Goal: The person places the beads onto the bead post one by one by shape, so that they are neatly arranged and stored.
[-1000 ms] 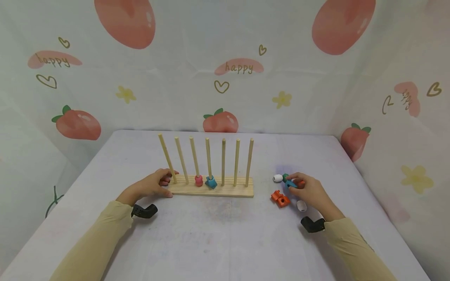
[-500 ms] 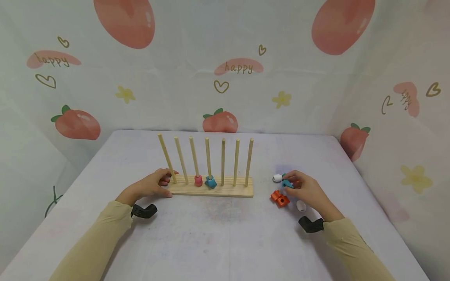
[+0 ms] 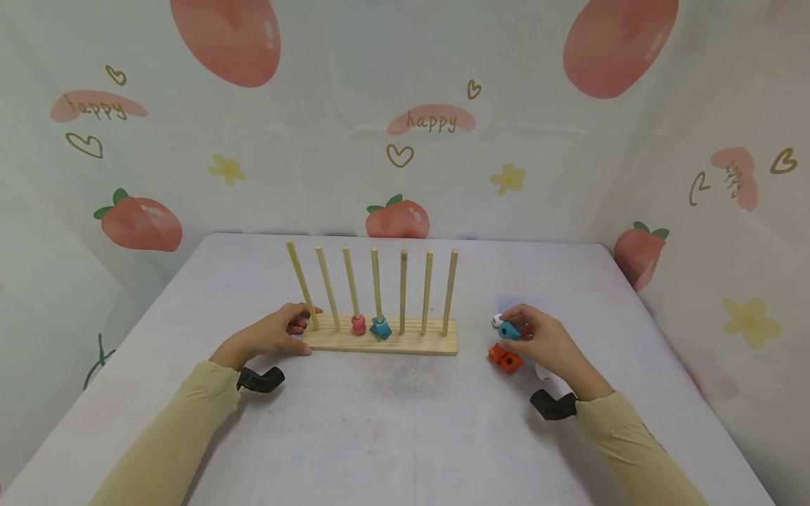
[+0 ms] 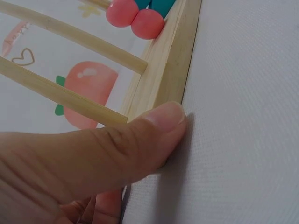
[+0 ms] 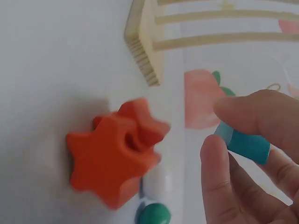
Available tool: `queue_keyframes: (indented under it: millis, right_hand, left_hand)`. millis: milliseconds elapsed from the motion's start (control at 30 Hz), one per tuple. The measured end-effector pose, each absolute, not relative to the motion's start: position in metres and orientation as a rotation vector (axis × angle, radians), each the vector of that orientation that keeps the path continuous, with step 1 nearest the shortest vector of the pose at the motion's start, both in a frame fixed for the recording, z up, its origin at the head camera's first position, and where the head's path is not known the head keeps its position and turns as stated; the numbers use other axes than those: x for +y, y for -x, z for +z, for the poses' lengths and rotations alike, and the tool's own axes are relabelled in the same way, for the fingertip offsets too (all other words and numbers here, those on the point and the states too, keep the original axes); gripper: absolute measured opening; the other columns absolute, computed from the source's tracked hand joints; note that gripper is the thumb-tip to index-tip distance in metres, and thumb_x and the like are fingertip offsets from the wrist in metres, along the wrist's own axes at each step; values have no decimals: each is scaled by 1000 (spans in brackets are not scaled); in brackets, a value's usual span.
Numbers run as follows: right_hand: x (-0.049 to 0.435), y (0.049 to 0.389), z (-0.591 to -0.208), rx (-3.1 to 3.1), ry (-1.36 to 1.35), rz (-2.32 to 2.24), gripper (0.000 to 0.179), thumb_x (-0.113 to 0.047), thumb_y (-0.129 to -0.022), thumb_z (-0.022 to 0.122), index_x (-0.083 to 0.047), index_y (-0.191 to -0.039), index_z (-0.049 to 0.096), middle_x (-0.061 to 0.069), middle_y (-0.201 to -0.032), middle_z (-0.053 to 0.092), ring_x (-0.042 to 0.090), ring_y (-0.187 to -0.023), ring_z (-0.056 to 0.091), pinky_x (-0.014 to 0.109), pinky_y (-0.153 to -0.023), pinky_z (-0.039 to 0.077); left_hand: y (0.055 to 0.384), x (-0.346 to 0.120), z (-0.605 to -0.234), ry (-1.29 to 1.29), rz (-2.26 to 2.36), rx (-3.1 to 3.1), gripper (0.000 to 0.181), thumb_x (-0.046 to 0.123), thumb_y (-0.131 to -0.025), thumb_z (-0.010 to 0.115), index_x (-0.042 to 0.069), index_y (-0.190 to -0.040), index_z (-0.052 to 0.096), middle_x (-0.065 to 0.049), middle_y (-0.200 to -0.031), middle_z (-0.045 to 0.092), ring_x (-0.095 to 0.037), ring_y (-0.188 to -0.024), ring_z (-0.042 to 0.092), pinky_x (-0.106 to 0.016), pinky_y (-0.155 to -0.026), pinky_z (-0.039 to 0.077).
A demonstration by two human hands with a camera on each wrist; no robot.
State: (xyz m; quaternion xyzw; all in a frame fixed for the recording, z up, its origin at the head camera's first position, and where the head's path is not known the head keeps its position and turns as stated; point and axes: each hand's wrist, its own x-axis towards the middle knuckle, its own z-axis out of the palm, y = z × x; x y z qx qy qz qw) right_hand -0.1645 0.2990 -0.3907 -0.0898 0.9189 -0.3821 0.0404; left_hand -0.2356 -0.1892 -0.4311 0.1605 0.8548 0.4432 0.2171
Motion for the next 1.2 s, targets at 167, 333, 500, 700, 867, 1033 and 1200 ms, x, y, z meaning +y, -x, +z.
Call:
queue_keyframes:
  millis: [167, 333, 500, 700, 867, 1033, 1200]
  right_hand:
    - [292, 164, -386, 2840, 332, -1213, 37, -11, -85, 73, 0, -118, 59, 14, -104, 64, 11, -88, 61, 17, -74, 51]
    - [286, 162, -383, 2829, 338, -1262, 34, -9, -88, 69, 1, -120, 60, 16, -108, 65, 0, -88, 61, 16, -74, 52]
    - [282, 160, -379, 2800, 338, -1307, 34, -12, -90, 68, 2, -121, 61, 17, -112, 67, -3, -91, 62, 14, -76, 51]
    - [275, 157, -372, 2811, 371, -1322, 35, -16, -90, 69, -3, -121, 63, 16, -112, 67, 0, -88, 63, 15, -75, 52]
    - [269, 156, -367, 2860, 451, -1344, 33, -13, -88, 70, -6, -120, 65, 12, -112, 65, -2, -88, 62, 12, -77, 50]
    - [262, 156, -362, 2883, 595, -1426, 32, -6, -86, 72, -6, -118, 66, 9, -108, 63, -3, -88, 61, 11, -76, 51]
    - [256, 155, -355, 2895, 695, -1479, 34, 0, -84, 72, -5, -117, 67, 8, -105, 62, -3, -87, 61, 12, -76, 51]
  left_hand:
    - [236, -189, -432, -447, 1232, 2368, 78, 2, -70, 84, -4, -137, 44, -21, -127, 38, -29, -110, 42, -42, -98, 40]
    - [236, -189, -432, -454, 1234, 2369, 78, 1, -70, 83, -4, -137, 44, -21, -124, 38, -28, -109, 43, -42, -97, 40]
    - [236, -189, -432, -449, 1232, 2372, 78, 1, -69, 83, -4, -136, 44, -20, -125, 38, -28, -109, 43, -41, -98, 40]
    - [236, -189, -433, -454, 1236, 2369, 78, 1, -69, 83, -4, -136, 44, -20, -125, 38, -28, -109, 43, -41, -97, 40]
    - [236, -189, -433, -444, 1236, 2369, 77, 2, -69, 84, -3, -136, 45, -20, -126, 38, -28, -109, 43, -42, -98, 40]
    - [236, -188, -432, -439, 1229, 2373, 77, 2, -70, 83, -3, -136, 45, -20, -125, 38, -28, -109, 43, -42, -98, 39]
    - [235, -188, -431, -435, 1232, 2373, 77, 1, -70, 83, -3, -136, 45, -20, -124, 39, -28, -109, 43, -41, -98, 40]
